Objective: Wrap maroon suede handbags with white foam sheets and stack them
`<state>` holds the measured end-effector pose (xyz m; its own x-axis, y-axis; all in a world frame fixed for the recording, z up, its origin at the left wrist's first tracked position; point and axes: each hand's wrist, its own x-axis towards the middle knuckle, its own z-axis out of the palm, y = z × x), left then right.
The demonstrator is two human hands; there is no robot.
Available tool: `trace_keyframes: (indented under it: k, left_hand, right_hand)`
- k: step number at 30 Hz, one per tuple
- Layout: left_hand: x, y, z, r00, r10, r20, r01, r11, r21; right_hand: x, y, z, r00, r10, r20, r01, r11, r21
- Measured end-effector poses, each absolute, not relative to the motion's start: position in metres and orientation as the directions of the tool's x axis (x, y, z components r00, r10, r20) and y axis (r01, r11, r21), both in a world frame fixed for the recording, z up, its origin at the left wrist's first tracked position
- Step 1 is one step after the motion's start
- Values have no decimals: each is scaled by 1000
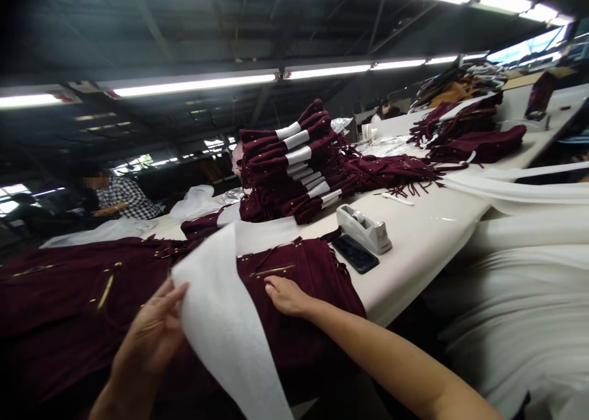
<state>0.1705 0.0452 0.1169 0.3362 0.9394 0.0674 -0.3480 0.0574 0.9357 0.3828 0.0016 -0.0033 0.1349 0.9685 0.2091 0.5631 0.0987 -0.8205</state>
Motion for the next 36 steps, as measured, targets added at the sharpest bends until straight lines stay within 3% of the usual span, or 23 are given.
trace_keyframes:
  k: [2,4,6,8,11,14,16,19,24,28,33,36]
  left_hand:
    - [169,43,145,241,924,296,-406,-181,896]
    - [171,39,160,269,887,375,-382,-259,887]
    - [177,37,155,411,866,285,-309,-161,937]
    - [185,38,130,540,836,93,-187,11,982]
    - [193,46,79,612,764,-204,44,225,973]
    - [196,55,39,585,762,-280,224,180,958]
    - [197,59,27,568,783,-252,315,76,946]
    - [199,63,24,568,779,-264,401,19,916]
    - [194,61,32,545,789,-283,501,-37,865]
    - [183,52,36,570,815,-107,560,-290,776]
    - [181,41,32,709,704,48,479,-530,700]
    - [189,46,29,707,703,74,504,-575,645]
  right_hand:
    - [383,3,-4,116,973,200,575,98,-812]
    - [382,4,-4,133,972,196,538,96,-838]
    - [382,6,-4,213,961,175,376,84,-923]
    - [384,9,-4,321,943,88,111,55,-992]
    - [394,12,-2,376,920,-114,-270,-8,-963]
    - [406,10,1,281,935,-219,-566,-23,-824]
    - [410,7,3,200,962,-185,-627,-20,-779]
    - [408,5,3,220,968,-124,-499,2,-867]
    - [395,9,-7,465,884,-41,10,-51,-999]
    - [388,7,-4,542,837,77,262,-81,-962]
    - [388,2,5,537,766,354,489,60,-870]
    - [397,8,5,453,843,288,620,-66,-782]
